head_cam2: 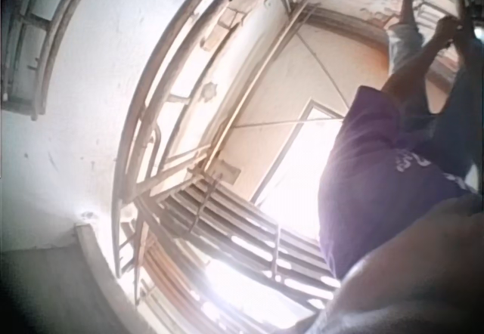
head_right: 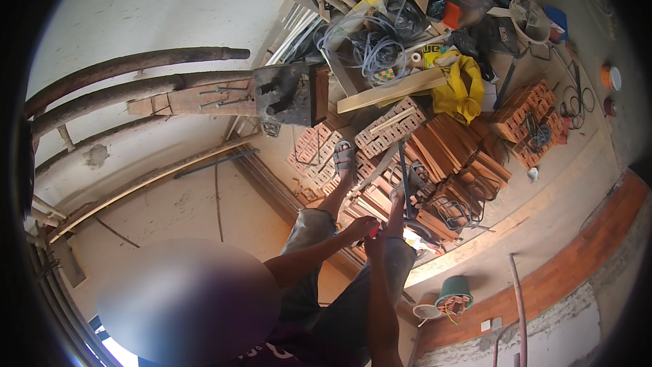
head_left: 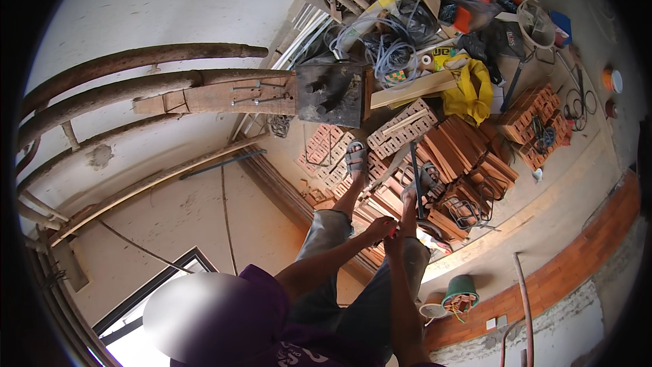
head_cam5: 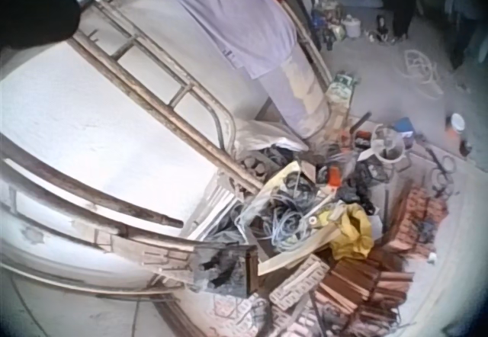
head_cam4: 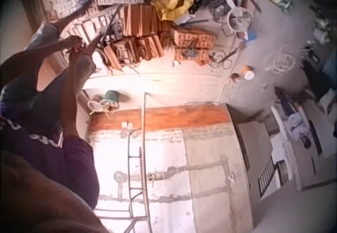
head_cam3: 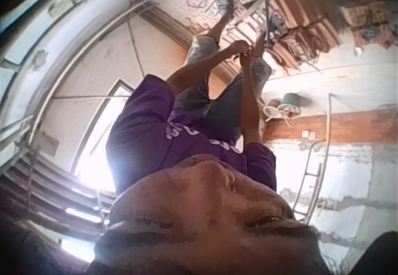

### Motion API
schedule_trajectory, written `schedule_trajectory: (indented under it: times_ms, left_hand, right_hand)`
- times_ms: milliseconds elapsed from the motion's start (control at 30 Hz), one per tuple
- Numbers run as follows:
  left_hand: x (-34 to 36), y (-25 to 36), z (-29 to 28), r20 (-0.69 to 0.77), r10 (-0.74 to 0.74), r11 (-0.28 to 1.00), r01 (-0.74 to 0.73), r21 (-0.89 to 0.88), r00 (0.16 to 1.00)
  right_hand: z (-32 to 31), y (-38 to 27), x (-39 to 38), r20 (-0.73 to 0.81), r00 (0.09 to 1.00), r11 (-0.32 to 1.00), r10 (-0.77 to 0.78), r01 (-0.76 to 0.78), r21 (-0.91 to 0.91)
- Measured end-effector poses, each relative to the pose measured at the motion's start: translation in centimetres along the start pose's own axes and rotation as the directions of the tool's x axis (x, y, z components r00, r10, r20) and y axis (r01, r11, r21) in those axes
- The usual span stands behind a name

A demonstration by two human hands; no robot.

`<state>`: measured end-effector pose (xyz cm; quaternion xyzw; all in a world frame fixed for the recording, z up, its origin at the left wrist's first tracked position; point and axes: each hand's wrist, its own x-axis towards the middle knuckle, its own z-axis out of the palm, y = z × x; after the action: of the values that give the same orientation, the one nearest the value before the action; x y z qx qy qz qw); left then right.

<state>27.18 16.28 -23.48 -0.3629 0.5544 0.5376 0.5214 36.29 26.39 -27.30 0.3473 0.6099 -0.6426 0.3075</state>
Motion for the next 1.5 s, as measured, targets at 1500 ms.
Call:
schedule_trajectory:
  times_ms: [1500]
  left_hand:
    - [-2.0, 1.0, 0.5, 0.235, 0.229, 0.954, -0.266, 0.141, 0.945]
  right_hand:
    - [-2.5, -5.2, -3.5, -0.185, 0.899, 0.913, -0.397, 0.407, 0.02]
